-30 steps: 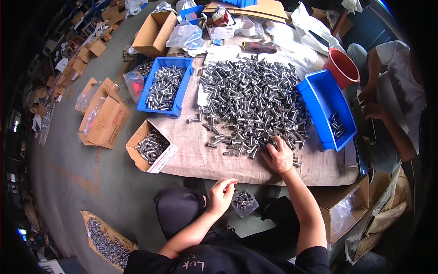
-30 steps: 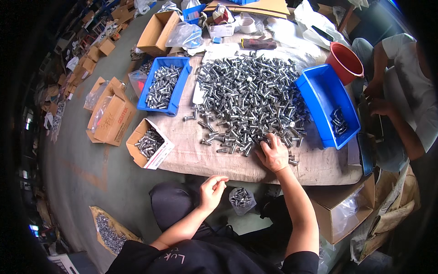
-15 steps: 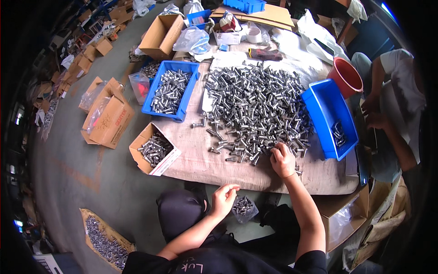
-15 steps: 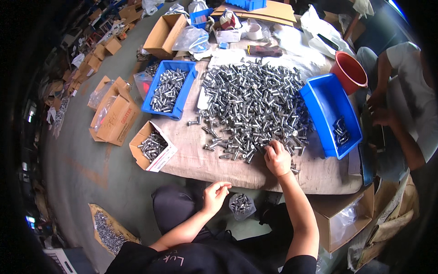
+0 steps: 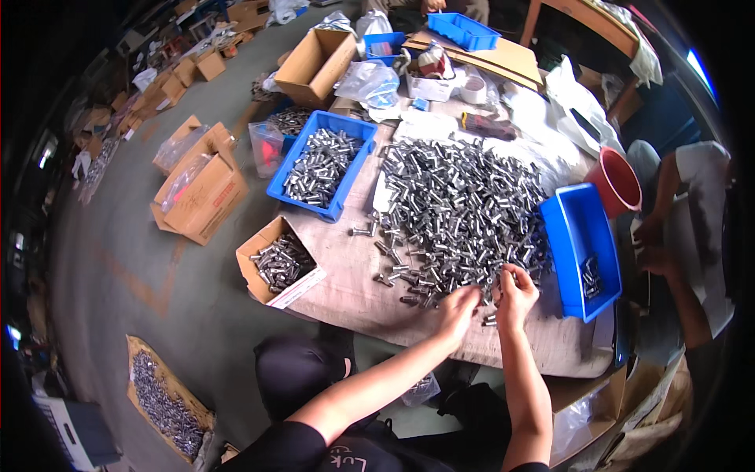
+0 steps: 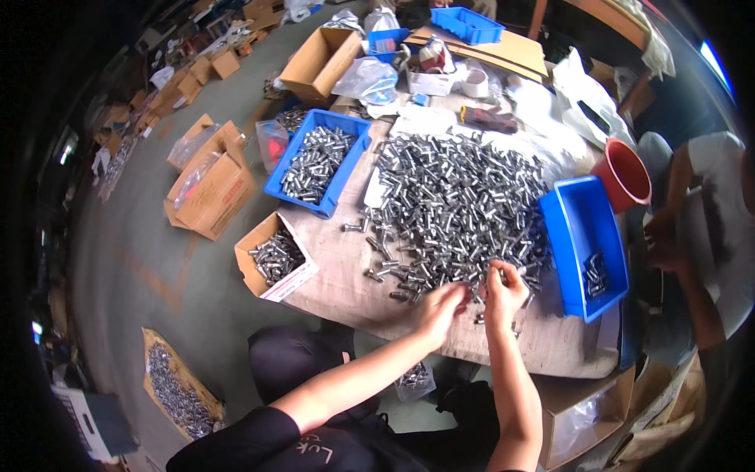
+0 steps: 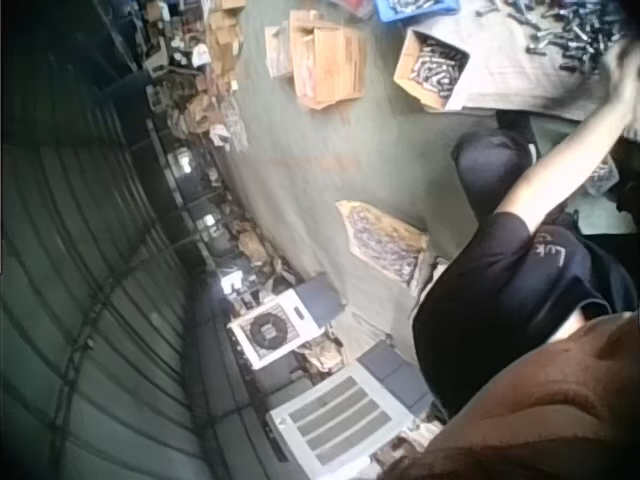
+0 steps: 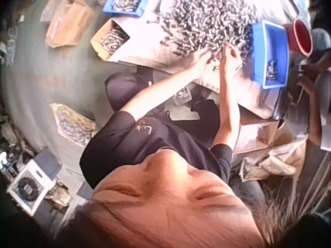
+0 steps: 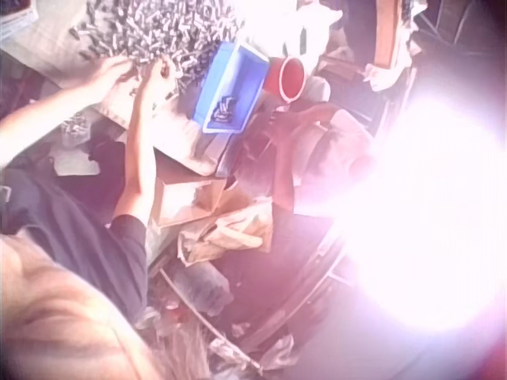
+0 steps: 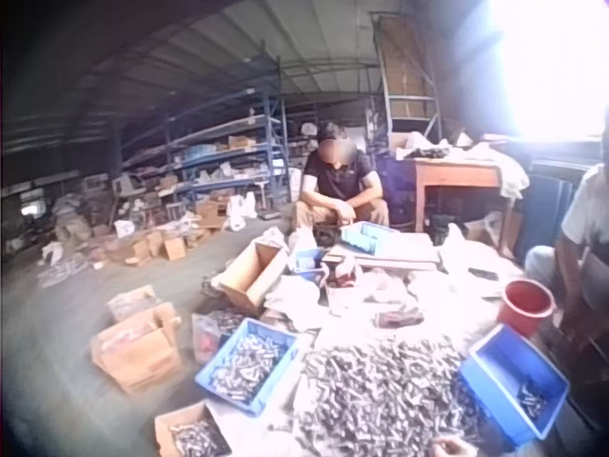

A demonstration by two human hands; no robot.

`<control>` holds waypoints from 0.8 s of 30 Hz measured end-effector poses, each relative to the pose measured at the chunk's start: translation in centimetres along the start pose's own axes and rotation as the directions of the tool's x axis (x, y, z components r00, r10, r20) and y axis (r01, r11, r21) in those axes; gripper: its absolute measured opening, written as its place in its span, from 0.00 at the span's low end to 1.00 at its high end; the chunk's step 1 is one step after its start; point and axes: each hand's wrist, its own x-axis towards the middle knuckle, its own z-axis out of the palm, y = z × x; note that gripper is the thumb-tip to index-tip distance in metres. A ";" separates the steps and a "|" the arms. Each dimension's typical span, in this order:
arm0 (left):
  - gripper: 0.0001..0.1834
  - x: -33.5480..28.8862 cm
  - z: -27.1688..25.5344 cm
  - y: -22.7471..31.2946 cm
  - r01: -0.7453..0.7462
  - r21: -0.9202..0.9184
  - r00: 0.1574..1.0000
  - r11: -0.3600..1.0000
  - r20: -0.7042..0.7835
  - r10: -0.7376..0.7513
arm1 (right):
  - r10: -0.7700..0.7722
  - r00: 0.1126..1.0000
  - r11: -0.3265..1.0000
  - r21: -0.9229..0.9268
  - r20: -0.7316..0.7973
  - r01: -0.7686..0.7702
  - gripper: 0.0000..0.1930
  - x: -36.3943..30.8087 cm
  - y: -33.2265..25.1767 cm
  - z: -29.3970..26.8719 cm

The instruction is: The person sits at a work table, takes metal pins, and fits the metal components together by hand.

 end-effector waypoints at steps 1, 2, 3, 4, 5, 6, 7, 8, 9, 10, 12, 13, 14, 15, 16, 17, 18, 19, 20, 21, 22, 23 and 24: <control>0.11 1.6 0.1 -0.3 0.329 -0.054 0.941 0.943 0.104 -0.322 | -0.035 0.999 0.988 -0.149 0.015 0.037 0.03 -0.3 -0.1 -0.2; 0.13 3.1 0.9 -1.8 0.448 -0.331 0.893 0.831 0.201 -0.402 | -0.267 0.958 0.908 -0.307 0.102 0.286 0.03 -0.5 -0.2 0.2; 0.16 4.3 1.3 -2.9 0.539 -0.560 0.841 0.629 0.314 -0.440 | -0.462 0.859 0.749 -0.423 0.219 0.511 0.04 -1.0 -0.3 1.1; 0.18 4.7 1.2 -2.8 0.573 -0.564 0.816 0.595 0.464 -0.346 | -0.469 0.827 0.659 -0.501 0.309 0.561 0.06 -1.8 -1.0 1.8; 0.20 5.1 0.9 -2.7 0.608 -0.558 0.767 0.565 0.596 -0.236 | -0.418 0.813 0.557 -0.593 0.406 0.582 0.08 -2.2 -1.5 2.2; 0.26 5.0 0.8 -1.3 0.676 -0.535 0.685 0.506 0.710 -0.165 | -0.431 0.769 0.464 -0.614 0.473 0.638 0.08 -2.3 -1.3 2.1; 0.26 5.7 -0.1 -2.1 0.666 -0.547 0.695 0.507 0.701 -0.158 | -0.435 0.722 0.368 -0.626 0.538 0.688 0.08 -2.3 -1.3 2.2; 0.24 5.5 -0.5 -2.0 0.662 -0.560 0.727 0.498 0.641 -0.246 | -0.439 0.621 0.228 -0.589 0.649 0.776 0.09 -2.5 -1.5 2.4; 0.21 4.3 0.0 0.6 0.657 -0.572 0.748 0.492 0.575 -0.331 | -0.391 0.617 0.218 -0.582 0.684 0.783 0.10 -2.8 -1.1 2.2; 0.21 5.5 -1.3 -1.2 0.653 -0.606 0.751 0.455 0.598 -0.281 | -0.381 0.567 0.131 -0.564 0.731 0.815 0.10 -2.6 -1.1 2.1; 0.19 6.0 -2.5 -2.2 0.655 -0.609 0.737 0.447 0.646 -0.200 | -0.335 0.553 -0.006 -0.588 0.763 0.809 0.11 -2.5 -1.3 2.2; 0.17 5.8 -2.9 -2.0 0.651 -0.602 0.737 0.462 0.648 -0.195 | -0.340 0.574 0.031 -0.600 0.745 0.799 0.12 -2.3 -1.6 2.2; 0.15 5.2 -3.3 -1.9 0.650 -0.596 0.745 0.472 0.623 -0.239 | -0.354 0.598 0.073 -0.616 0.719 0.784 0.12 -2.5 -2.3 2.1; 0.13 4.3 -3.5 -1.1 0.643 -0.593 0.756 0.484 0.591 -0.281 | -0.366 0.621 0.120 -0.627 0.693 0.770 0.11 -2.6 -3.1 2.1; 0.13 2.7 -2.3 0.5 0.334 -0.301 0.924 0.893 0.290 -0.248 | -0.389 0.662 0.178 -0.653 0.640 0.736 0.11 -2.8 -3.7 1.9; 0.16 2.6 -2.2 1.1 0.544 -0.562 0.839 0.623 0.363 -0.405 | -0.412 0.682 0.240 -0.651 0.604 0.720 0.11 -2.8 -4.2 1.3; 0.16 2.4 -2.7 1.5 0.577 -0.580 0.816 0.575 0.423 -0.393 | -0.374 0.758 0.356 -0.672 0.535 0.650 0.11 -3.6 -5.1 1.3; 0.17 2.1 -2.8 1.8 0.623 -0.589 0.782 0.515 0.489 -0.387 | -0.323 0.831 0.458 -0.693 0.454 0.557 0.11 -4.5 -5.9 0.8; 0.17 1.7 -3.4 2.4 0.598 -0.563 0.797 0.570 0.491 -0.351 | -0.297 0.882 0.639 -0.611 0.365 0.468 0.10 -5.1 -5.4 0.0; 0.18 1.0 -4.4 3.4 0.568 -0.536 0.812 0.625 0.489 -0.318 | -0.178 0.940 0.780 -0.540 0.292 0.316 0.08 -6.1 -5.1 -0.7; 0.18 0.4 -5.1 3.8 0.576 -0.585 0.807 0.571 0.517 -0.285 | -0.089 0.971 0.888 -0.424 0.221 0.178 0.08 -7.4 -4.7 -1.3; 0.19 -0.2 -5.9 4.1 0.578 -0.632 0.807 0.516 0.534 -0.250 | 0.009 0.987 0.960 -0.277 0.163 0.037 0.08 -8.8 -4.0 -1.7; 0.20 -1.1 -6.3 4.8 0.566 -0.616 0.810 0.548 0.538 -0.232 | 0.092 0.986 0.966 -0.255 0.142 -0.053 0.09 -9.8 -2.9 -2.4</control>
